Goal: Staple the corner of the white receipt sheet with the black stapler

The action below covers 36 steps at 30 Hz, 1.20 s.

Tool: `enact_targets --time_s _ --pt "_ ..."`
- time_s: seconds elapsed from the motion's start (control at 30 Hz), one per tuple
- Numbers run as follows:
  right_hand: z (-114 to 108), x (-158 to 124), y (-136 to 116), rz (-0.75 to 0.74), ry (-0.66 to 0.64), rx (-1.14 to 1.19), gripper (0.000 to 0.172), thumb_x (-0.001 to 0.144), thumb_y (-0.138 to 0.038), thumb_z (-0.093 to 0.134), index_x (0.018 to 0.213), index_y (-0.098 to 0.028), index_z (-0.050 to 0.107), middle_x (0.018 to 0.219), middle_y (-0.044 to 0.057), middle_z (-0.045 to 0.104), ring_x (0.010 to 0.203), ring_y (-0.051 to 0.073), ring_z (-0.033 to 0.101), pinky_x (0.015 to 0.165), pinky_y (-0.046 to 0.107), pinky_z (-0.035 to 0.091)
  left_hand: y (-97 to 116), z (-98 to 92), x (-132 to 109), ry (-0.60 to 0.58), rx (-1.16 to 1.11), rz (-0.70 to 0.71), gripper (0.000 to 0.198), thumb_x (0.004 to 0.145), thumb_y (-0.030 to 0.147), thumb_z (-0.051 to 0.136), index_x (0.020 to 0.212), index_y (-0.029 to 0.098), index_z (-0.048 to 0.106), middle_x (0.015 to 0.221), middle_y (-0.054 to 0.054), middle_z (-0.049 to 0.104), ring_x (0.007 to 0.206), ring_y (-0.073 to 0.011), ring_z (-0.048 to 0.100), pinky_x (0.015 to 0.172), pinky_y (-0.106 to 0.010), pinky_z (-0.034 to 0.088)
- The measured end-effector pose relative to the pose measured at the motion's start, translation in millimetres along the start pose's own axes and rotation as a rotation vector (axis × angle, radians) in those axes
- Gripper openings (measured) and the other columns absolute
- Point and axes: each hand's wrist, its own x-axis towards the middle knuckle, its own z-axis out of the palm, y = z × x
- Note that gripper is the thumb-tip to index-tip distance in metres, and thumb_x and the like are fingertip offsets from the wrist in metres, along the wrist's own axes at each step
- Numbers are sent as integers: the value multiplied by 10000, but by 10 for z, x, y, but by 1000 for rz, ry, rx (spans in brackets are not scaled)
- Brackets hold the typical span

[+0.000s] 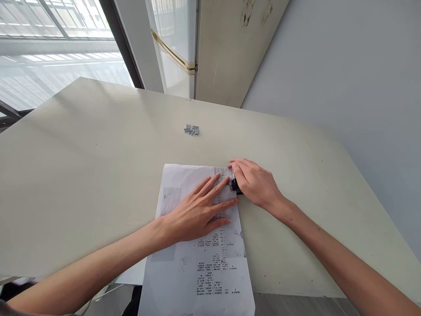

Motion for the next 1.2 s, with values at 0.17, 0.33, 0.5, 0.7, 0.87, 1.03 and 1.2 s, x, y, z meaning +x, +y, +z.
enact_targets --time_s 0.17,0.33,0.5,0.7,0.87,1.03,1.2 --pt "22 7 -3 -2 13 -39 447 1070 -366 300 1134 -311 739 1414 -20 712 1316 263 651 1021 460 541 0 1 0 -9 2 2 514 1073 498 537 1512 234 585 1754 -169 215 1629 -387 144 1315 -580 214" --pt "32 15 -3 -9 18 -52 454 1073 -370 295 1128 -312 742 1409 -23 713 1313 259 653 1007 457 550 9 -3 -4 -4 1 -1 510 1075 498 531 1507 232 586 1758 -159 205 1630 -383 151 1312 -578 226" --pt "37 17 -3 1 21 -59 438 1069 -362 301 1117 -333 735 1413 -47 710 1312 250 657 1011 451 552 18 -1 -13 -2 12 -6 518 1085 501 504 1525 234 566 1756 -163 214 1627 -382 166 1308 -581 234" --pt "32 13 -6 -10 19 -88 443 1071 -358 294 1145 -340 730 1422 -52 707 1309 249 661 988 438 564 6 25 -21 16 -11 -8 501 1077 500 524 1517 265 572 1772 -106 187 1636 -363 140 1307 -586 241" --pt "36 0 -12 -26 26 -125 454 1081 -363 286 1288 -316 687 1429 -9 704 1319 267 653 1009 455 560 4 34 -26 20 -18 -10 510 1075 503 527 1514 248 576 1770 -119 186 1633 -370 155 1308 -583 240" --pt "56 -12 -14 -44 31 -185 462 1088 -362 298 1425 -297 607 1451 24 689 1326 282 646 1030 476 556 10 27 -25 16 -5 -12 507 1079 503 519 1511 245 575 1758 -134 226 1634 -363 153 1309 -578 239" --pt "74 -13 -30 -71 37 -235 467 1091 -348 297 1453 -311 589 1500 15 655 1366 274 621 1060 472 549 11 19 -22 16 -21 -8 501 1078 487 527 1498 221 589 1749 -164 237 1629 -374 169 1315 -576 226"
